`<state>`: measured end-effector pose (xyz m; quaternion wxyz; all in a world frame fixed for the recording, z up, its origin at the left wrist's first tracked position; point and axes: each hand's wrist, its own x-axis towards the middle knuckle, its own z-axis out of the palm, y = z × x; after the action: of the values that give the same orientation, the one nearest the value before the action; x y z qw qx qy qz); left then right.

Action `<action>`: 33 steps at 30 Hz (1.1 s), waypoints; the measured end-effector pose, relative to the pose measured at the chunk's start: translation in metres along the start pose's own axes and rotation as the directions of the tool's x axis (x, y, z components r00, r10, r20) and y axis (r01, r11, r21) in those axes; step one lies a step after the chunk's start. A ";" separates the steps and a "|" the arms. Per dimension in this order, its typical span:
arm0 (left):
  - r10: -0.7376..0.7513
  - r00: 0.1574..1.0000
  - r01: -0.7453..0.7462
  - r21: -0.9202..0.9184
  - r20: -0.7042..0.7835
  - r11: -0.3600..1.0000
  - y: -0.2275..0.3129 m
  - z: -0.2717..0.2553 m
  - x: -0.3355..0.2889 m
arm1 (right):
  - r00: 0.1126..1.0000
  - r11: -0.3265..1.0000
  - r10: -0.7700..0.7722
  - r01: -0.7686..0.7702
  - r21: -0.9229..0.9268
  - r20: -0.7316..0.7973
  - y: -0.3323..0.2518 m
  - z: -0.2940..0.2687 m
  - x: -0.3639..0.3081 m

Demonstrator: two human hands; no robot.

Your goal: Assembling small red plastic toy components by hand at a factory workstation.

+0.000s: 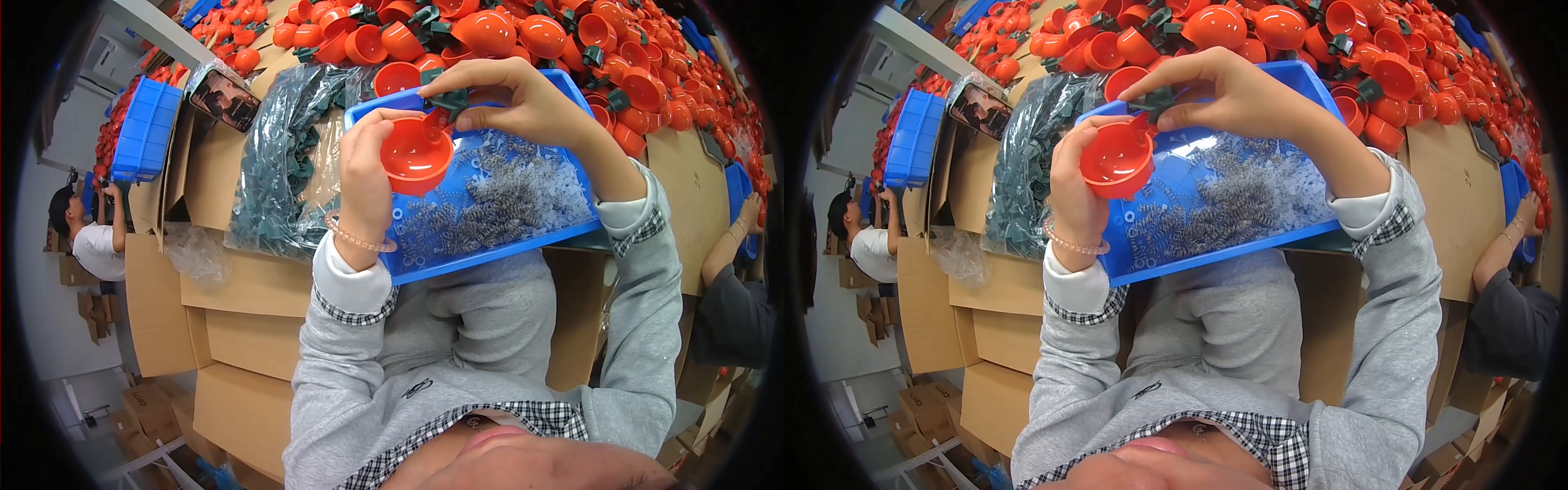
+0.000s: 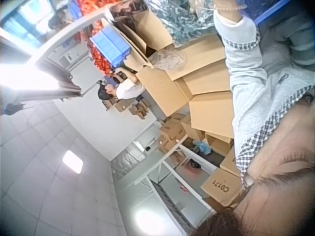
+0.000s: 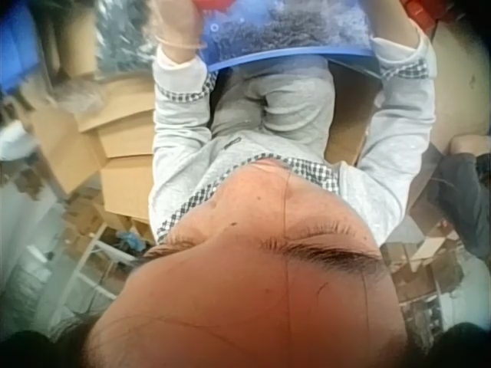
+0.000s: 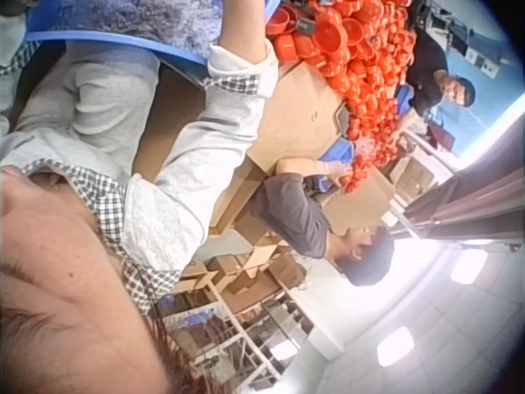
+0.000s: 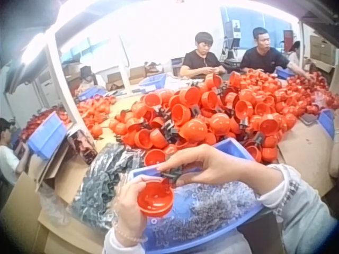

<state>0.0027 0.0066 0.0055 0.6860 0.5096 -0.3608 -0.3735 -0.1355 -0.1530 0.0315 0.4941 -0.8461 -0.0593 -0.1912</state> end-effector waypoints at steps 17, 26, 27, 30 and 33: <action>0.015 1.000 -0.015 0.016 0.005 1.000 -0.001 -0.002 -0.005 | 0.996 0.999 -0.044 0.046 -0.020 0.076 -0.003 0.006 0.000; -0.186 0.980 0.196 -0.230 0.065 0.953 -0.004 -0.009 0.000 | 0.992 0.975 -0.121 0.125 -0.184 0.037 -0.007 0.012 0.002; -0.081 0.997 0.083 -0.254 0.019 0.964 -0.005 -0.006 0.003 | 0.997 0.983 -0.082 0.082 -0.162 0.009 -0.006 0.010 0.002; 0.137 0.990 -0.138 -0.043 -0.020 0.989 0.001 0.015 -0.004 | 0.998 0.997 0.003 -0.007 -0.072 -0.055 0.002 0.006 0.000; 0.165 0.986 -0.162 0.144 -0.011 0.976 0.002 0.014 -0.004 | 0.998 1.000 -0.013 0.012 -0.022 -0.067 0.004 0.007 -0.003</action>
<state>-0.0111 0.0044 0.0104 0.6805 0.5302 -0.4191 -0.2832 -0.1347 -0.1489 0.0240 0.4856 -0.8440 -0.0458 -0.2231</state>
